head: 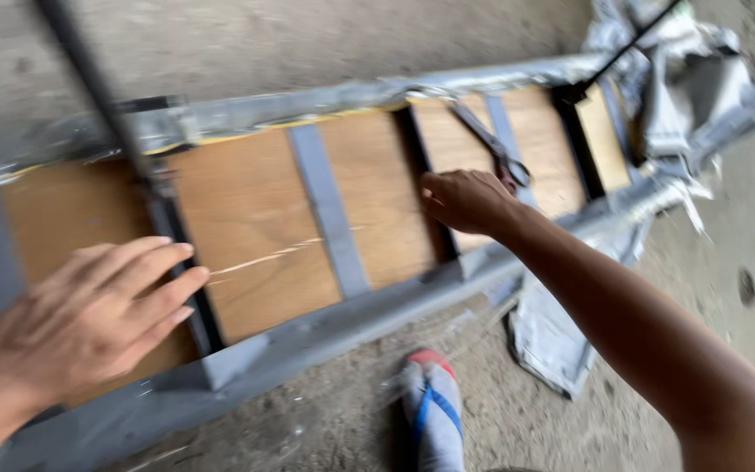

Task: The person uses shears to cut straps and plastic wrap from a large furniture piece, then peels away the remaining plastic by hand. The person works along the edges and corners of the item, removing packaging material and setting it aside.

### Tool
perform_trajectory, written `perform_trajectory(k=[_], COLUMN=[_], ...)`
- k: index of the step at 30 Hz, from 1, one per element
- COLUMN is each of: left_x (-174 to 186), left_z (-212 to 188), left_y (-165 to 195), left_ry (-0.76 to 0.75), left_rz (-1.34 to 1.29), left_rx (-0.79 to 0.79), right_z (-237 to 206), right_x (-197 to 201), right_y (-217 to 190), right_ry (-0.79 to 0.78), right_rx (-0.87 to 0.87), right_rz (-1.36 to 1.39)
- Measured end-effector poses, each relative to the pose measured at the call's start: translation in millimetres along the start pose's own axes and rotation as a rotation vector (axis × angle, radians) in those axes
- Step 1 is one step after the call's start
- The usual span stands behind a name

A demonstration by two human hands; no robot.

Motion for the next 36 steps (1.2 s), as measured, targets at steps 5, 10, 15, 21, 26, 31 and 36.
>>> perform_trajectory(k=[5, 10, 15, 21, 26, 31, 36], left_x=[8, -43, -146, -263, -317, -332, -332], left_z=[94, 201, 298, 415, 441, 431, 433], left_y=[32, 74, 140, 201, 200, 190, 191], left_ry=[0.018, 0.038, 0.049, -0.042, -0.206, -0.204, -0.25], left_rz=[0.027, 0.103, -0.114, -0.374, -0.373, -0.386, -0.362], left_rx=[-0.174, -0.373, -0.435, -0.21, -0.152, -0.162, -0.137], right_z=[-24, -64, -90, -74, -32, -12, -44], right_x=[-6, -9, -29, -48, -51, -66, -101], right_y=[110, 252, 367, 446, 479, 504, 545], right_ry=[-0.002, 0.094, 0.283, 0.472, 0.605, 0.775, 0.714], right_rx=[-0.195, -0.585, -0.966, -1.164, -1.024, -0.891, -1.046], right_rz=[-0.043, 0.078, 0.322, 0.486, 0.454, 0.394, 0.526])
Point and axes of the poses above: each hand's wrist, its own z-axis towards the middle knuckle, its own x-axis out of the back of the hand, y = z × x, the point moved 5 cm from there along z, towards the middle knuckle, and after that the axes turned 3 degrees about -x, right-handed, at the moved point
